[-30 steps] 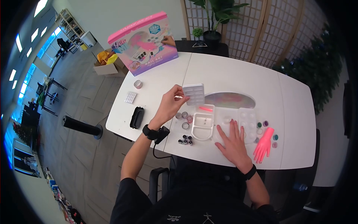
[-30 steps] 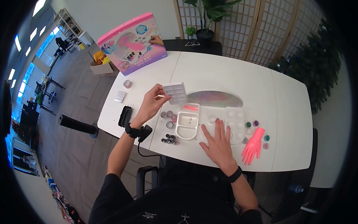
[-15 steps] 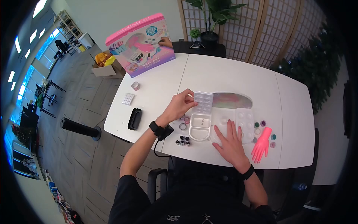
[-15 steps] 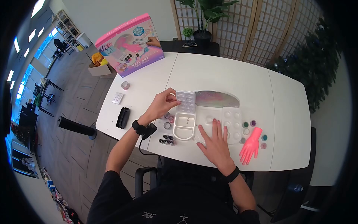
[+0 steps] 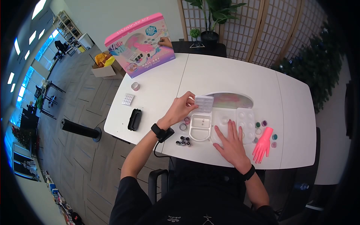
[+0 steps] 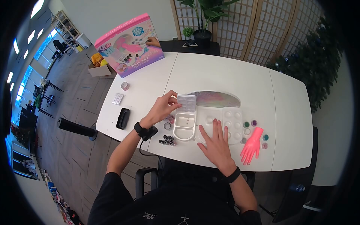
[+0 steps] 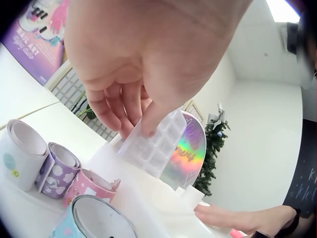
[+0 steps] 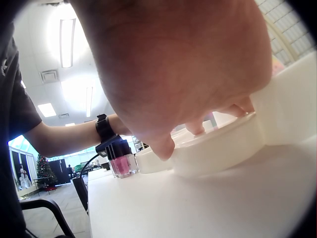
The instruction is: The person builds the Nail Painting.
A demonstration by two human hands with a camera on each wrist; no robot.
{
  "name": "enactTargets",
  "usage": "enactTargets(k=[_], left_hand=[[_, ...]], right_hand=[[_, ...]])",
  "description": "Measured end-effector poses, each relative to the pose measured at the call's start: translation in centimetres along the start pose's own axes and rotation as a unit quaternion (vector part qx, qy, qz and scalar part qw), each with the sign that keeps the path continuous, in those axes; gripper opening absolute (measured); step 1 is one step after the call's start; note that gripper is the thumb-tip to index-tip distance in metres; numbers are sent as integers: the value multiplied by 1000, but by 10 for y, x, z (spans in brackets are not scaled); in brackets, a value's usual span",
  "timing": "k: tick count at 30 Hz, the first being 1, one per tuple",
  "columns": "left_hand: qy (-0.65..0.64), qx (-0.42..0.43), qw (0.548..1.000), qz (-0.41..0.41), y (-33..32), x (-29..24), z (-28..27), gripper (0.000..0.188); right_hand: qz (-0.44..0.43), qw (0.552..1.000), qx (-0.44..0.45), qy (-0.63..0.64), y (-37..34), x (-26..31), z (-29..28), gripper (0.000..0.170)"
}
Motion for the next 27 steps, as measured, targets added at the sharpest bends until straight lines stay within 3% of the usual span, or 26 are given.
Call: enactTargets(k=[6, 12, 15, 16, 19, 23, 27], left_hand=[[14, 22, 999, -22, 3, 5, 1, 45], [73, -2, 996, 55, -9, 0, -4, 48], [69, -22, 995, 69, -27, -7, -25, 44], [85, -5, 994, 73, -35, -15, -31, 30], [143, 72, 983, 87, -71, -14, -31, 23], [156, 112, 978, 77, -104, -6, -19, 26], [203, 82, 971, 93, -109, -5, -15, 22]], right_hand=[[-1, 1000, -5, -3, -1, 0, 0, 73], [4, 1000, 0, -8, 0, 4, -5, 74], [13, 1000, 10, 6, 3, 4, -8, 74], [16, 1000, 12, 11, 4, 4, -9, 74], [28, 999, 17, 29, 5, 6, -14, 72], [44, 997, 15, 57, 8, 10, -21, 67], [41, 996, -4, 78, 6, 10, -25, 59]])
Point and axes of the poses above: each hand's wrist, its own y-axis towards the middle knuckle, its own z-axis out of the palm, x = y × z, the point moved 5 cm from there along y, towards the middle knuckle, and after that the axes turned 15 degrees about z, right-handed, at the moved point
